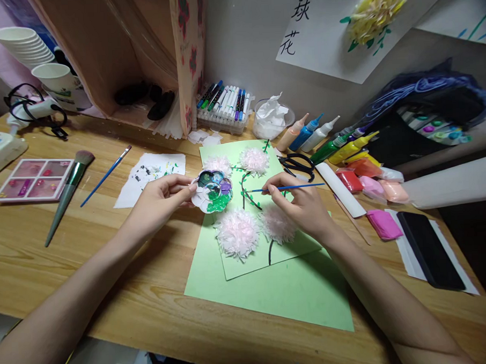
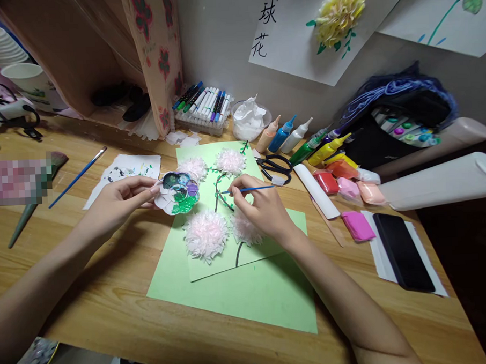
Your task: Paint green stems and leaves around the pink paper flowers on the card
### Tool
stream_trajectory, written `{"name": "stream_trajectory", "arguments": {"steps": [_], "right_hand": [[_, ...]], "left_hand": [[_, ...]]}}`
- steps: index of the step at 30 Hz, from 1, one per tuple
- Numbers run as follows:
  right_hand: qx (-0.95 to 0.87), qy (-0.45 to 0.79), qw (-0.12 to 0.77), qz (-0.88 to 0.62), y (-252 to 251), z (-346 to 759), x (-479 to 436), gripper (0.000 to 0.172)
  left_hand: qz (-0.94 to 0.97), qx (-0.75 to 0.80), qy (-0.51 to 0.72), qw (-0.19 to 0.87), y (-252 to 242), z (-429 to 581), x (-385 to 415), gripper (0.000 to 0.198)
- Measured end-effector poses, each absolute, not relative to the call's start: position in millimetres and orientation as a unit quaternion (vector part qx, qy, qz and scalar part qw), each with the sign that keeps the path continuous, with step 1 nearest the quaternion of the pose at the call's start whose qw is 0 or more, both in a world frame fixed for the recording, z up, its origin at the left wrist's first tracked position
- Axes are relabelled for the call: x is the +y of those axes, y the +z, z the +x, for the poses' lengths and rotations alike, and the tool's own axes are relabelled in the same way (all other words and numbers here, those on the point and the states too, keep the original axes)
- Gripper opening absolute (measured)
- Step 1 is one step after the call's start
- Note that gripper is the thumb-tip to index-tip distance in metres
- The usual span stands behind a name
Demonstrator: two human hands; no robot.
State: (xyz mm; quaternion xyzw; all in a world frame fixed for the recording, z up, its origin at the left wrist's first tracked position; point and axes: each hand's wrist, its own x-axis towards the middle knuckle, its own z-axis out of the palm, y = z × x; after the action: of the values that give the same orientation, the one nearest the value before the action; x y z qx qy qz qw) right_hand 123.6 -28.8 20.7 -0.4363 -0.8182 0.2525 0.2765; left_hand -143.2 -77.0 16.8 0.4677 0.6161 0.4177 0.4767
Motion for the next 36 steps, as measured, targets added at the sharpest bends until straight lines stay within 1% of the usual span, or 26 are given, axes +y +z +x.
{"name": "stream_trajectory", "arguments": {"steps": [5,7,9,11,13,18,23,31,33,36], "right_hand": [[-0.816,0.263,0.28,-0.432,23,126,-29,0.012],[-0.791,0.268,0.332,-0.438,26,126,-33,0.01],[-0.755,0.285,0.408,-0.426,31,126,-39,0.009],[-0.735,0.313,0.452,-0.397,34,125,-46,0.009],[-0.748,0.334,0.439,-0.368,36,124,-52,0.009],[-0.819,0.32,0.335,-0.338,36,120,-60,0.01],[-0.84,0.319,0.282,-0.337,37,117,-60,0.01],[-0.837,0.316,0.289,-0.339,37,117,-61,0.01],[-0.825,0.321,0.315,-0.343,38,119,-61,0.011],[-0.783,0.304,0.389,-0.378,42,124,-58,0.014]], "left_hand": [[0.474,0.617,0.41,0.476,16,-142,-77,0.028],[0.475,0.614,0.409,0.48,15,-142,-78,0.028],[0.474,0.61,0.409,0.486,15,-141,-78,0.029],[0.471,0.608,0.408,0.492,14,-141,-78,0.03],[0.472,0.605,0.407,0.496,14,-140,-79,0.029],[0.48,0.59,0.406,0.506,15,-140,-80,0.029],[0.487,0.594,0.402,0.499,14,-141,-80,0.033],[0.487,0.594,0.402,0.499,16,-140,-80,0.031],[0.486,0.596,0.402,0.497,17,-140,-79,0.03],[0.482,0.605,0.402,0.49,19,-140,-79,0.028]]}}
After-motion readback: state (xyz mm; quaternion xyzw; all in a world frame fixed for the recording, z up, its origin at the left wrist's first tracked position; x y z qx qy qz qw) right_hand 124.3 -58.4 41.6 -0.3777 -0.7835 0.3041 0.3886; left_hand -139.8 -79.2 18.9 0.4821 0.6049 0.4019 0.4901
